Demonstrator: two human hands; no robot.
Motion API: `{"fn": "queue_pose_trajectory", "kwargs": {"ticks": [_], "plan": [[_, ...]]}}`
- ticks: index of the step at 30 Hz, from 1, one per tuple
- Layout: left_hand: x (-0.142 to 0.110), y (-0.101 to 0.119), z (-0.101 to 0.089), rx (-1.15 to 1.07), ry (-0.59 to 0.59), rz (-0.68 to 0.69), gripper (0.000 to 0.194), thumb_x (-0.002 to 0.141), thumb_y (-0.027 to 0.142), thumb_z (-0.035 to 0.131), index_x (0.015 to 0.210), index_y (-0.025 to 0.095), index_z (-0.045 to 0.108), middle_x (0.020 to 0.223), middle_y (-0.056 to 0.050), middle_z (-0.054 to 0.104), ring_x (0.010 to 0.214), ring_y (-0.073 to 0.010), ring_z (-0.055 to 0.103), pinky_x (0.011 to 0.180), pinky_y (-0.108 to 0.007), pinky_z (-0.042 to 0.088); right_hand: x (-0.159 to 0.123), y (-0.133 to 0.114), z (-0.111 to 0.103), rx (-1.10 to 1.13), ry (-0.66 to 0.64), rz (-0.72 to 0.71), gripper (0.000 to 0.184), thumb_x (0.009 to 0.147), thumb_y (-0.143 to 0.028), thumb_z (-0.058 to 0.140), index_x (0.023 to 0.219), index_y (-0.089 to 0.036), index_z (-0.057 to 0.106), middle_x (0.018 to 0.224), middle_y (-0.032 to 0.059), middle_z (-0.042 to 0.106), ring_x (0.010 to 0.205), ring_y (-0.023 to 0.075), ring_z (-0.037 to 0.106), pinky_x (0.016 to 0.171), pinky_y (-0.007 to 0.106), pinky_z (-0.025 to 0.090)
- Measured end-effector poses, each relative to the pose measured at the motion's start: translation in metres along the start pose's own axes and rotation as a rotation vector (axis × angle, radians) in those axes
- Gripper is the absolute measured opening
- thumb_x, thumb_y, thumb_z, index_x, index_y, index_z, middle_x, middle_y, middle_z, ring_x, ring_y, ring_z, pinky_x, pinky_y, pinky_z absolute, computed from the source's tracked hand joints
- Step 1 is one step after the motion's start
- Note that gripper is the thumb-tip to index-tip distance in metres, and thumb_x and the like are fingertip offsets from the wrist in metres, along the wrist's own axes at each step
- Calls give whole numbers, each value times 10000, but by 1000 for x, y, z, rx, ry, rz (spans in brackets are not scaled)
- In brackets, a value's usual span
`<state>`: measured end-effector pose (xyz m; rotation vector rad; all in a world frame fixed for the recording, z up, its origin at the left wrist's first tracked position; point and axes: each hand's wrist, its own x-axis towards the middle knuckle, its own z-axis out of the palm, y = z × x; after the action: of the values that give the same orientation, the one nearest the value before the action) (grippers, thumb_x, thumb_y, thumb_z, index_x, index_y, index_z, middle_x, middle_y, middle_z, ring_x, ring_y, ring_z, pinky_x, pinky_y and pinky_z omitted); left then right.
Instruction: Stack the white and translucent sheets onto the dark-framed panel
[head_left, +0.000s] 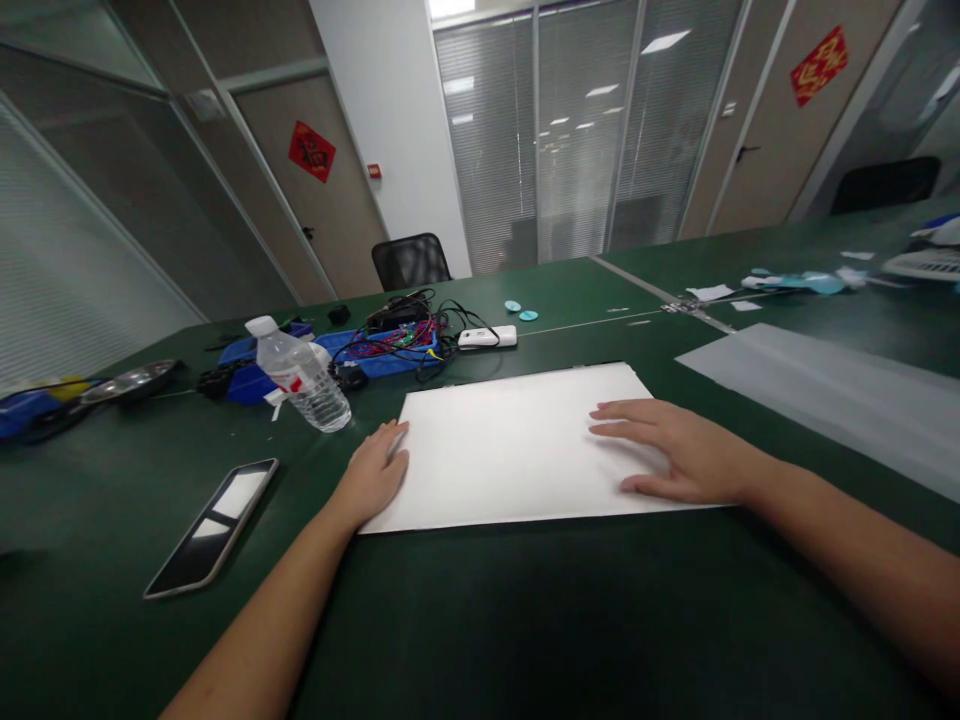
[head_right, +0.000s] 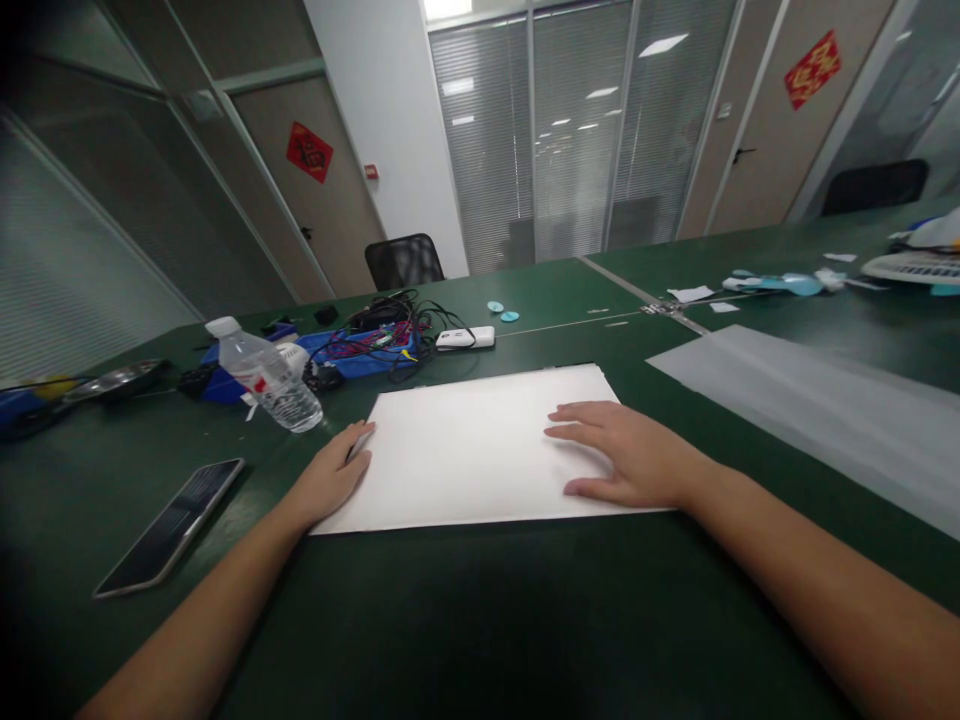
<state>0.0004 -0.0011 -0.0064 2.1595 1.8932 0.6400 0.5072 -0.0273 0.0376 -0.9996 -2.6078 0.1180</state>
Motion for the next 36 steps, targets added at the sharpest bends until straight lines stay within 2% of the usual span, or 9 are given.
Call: {"fn": "queue_pose_trajectory", "kwargs": {"ticks": [4, 12, 17, 21, 24, 27, 30, 32, 36], "plan": [[0, 0, -1, -3, 0, 2, 658, 935, 400, 518, 1525, 117, 584, 1652, -180, 533, 1583, -335, 437, 1334, -519, 278, 5, -12, 8, 54, -81, -99, 819, 831, -684, 790, 1542, -315, 618, 1600, 98, 558, 1416, 368, 577, 1187, 597, 472], [-1, 3, -4, -2, -6, -10, 647, 951, 395, 494, 1535, 130, 578, 1678, -157, 507, 1586, -313, 435, 1334, -500, 282, 7, -15, 11, 46, -103, -96, 592, 907, -581, 750, 1431, -307, 711, 1503, 87, 647, 1354, 332, 630, 1153, 571, 506], [-3, 3, -4, -16, -6, -18, 614, 948, 378, 509, 1512, 151, 603, 1685, -148, 497, 1592, -308, 423, 1334, -512, 277, 7, -15, 11, 80, -104, -81, 570, 902, -591, 759, 1410, -335, 723, 1483, 59, 663, 1354, 318, 632, 1165, 560, 499], [-3, 2, -1, 1, -33, -14, 615, 965, 384, 479, 1525, 153, 586, 1708, -162, 454, 1613, -300, 379, 1338, -531, 247, 6, -10, 11, 123, -56, -68, 640, 868, -654, 770, 1418, -332, 718, 1443, 66, 689, 1318, 309, 651, 1154, 536, 506], [-3, 3, 0, 13, -38, -16, 618, 980, 407, 450, 1532, 161, 579, 1717, -160, 436, 1626, -297, 347, 1341, -544, 220, 5, 2, 9, 36, 39, 79, 574, 962, -656, 627, 1405, -303, 724, 1424, 77, 699, 1313, 312, 646, 1152, 557, 494], [-4, 6, -3, 2, -49, -26, 645, 991, 445, 423, 1536, 137, 576, 1712, -178, 433, 1629, -305, 342, 1341, -555, 212, 1, 19, 6, -171, 122, 459, 627, 1021, -643, 459, 1402, -221, 721, 1370, 136, 717, 1237, 367, 670, 1039, 620, 546], [-3, 9, -9, -44, -60, -50, 678, 992, 491, 433, 1548, 128, 567, 1689, -172, 468, 1600, -305, 408, 1330, -535, 263, -3, 34, 4, -281, 102, 782, 682, 997, -656, 432, 1356, -168, 747, 1247, 191, 750, 1070, 416, 711, 870, 633, 584], [-3, 8, -13, -65, -41, -74, 673, 978, 511, 466, 1536, 154, 586, 1659, -145, 517, 1561, -308, 476, 1322, -520, 295, -5, 41, 4, -261, 76, 805, 642, 997, -627, 435, 1320, -180, 765, 1215, 168, 765, 1038, 394, 722, 888, 607, 581], [-2, 3, -15, -82, 5, -97, 669, 920, 525, 548, 1481, 175, 650, 1595, -117, 603, 1476, -318, 581, 1291, -488, 364, -6, 44, 8, -176, 114, 693, 610, 1023, -592, 398, 1301, -190, 762, 1294, 116, 754, 1134, 343, 710, 989, 547, 568]]}}
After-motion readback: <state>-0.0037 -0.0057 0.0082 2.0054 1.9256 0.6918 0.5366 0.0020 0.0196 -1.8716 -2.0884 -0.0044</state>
